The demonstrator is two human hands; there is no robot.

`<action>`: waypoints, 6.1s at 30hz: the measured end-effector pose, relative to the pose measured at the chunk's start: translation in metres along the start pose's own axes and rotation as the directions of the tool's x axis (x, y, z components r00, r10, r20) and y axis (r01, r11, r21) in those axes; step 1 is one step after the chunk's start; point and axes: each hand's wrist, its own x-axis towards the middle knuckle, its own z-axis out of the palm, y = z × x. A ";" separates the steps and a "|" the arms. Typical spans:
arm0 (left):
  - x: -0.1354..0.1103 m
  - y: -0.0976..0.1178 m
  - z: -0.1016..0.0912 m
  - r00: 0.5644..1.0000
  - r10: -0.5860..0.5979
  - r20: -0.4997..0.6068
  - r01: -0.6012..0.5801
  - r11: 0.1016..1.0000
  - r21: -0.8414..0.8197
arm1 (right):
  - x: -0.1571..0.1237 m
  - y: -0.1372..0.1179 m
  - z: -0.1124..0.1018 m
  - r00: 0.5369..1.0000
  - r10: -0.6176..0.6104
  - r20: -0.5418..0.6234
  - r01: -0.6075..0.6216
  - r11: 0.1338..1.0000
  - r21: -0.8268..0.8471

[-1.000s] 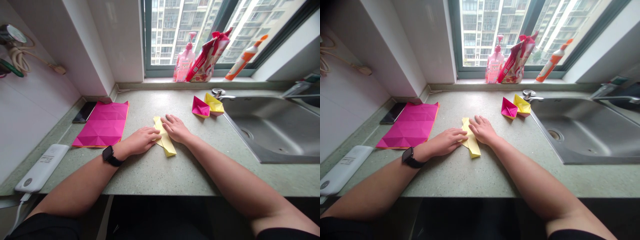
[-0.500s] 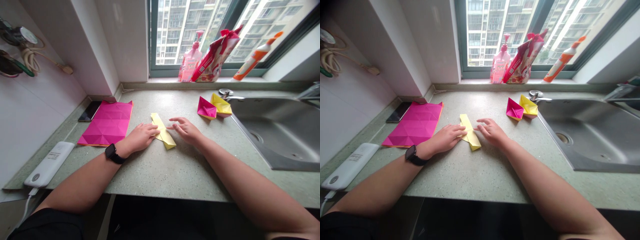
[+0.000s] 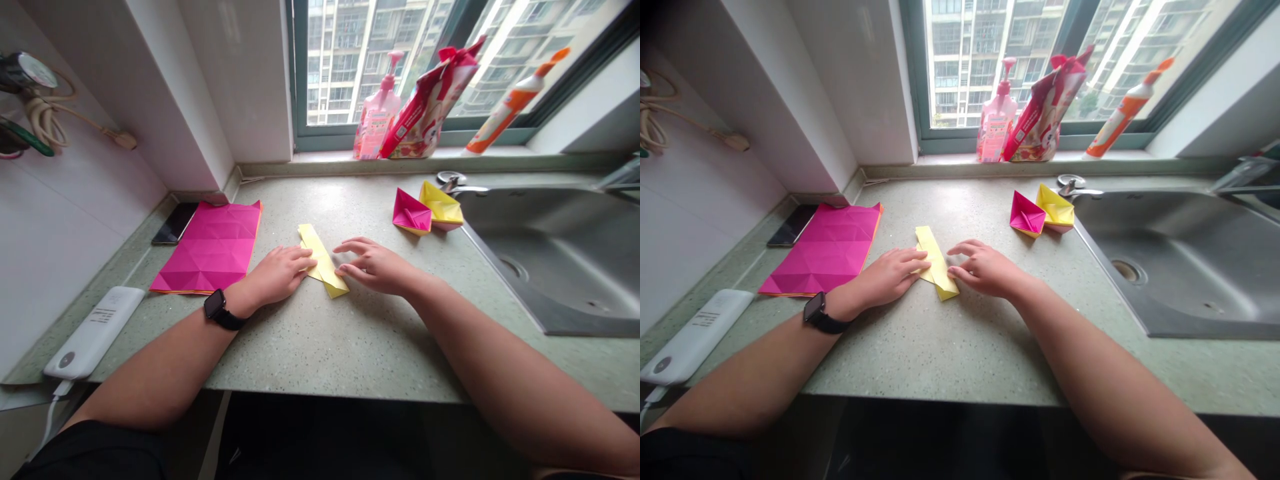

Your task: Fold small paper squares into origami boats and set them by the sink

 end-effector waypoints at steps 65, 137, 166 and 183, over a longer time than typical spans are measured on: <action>-0.004 0.022 -0.008 0.973 0.230 -0.006 -0.225 0.949 -0.221 | 0.004 -0.011 0.011 0.998 0.070 -0.001 -0.070 0.997 0.043; -0.002 0.030 -0.009 0.998 0.040 0.039 -0.035 0.989 -0.141 | 0.022 -0.023 0.036 0.956 0.278 -0.096 -0.283 0.958 -0.043; -0.006 0.029 -0.003 0.985 0.169 0.029 -0.164 0.979 -0.122 | 0.002 0.017 0.004 0.963 0.268 -0.013 -0.257 0.935 0.243; -0.003 0.009 -0.006 0.980 -0.052 -0.190 0.049 0.999 -0.020 | -0.001 0.018 0.015 0.975 0.222 0.024 -0.224 0.968 0.115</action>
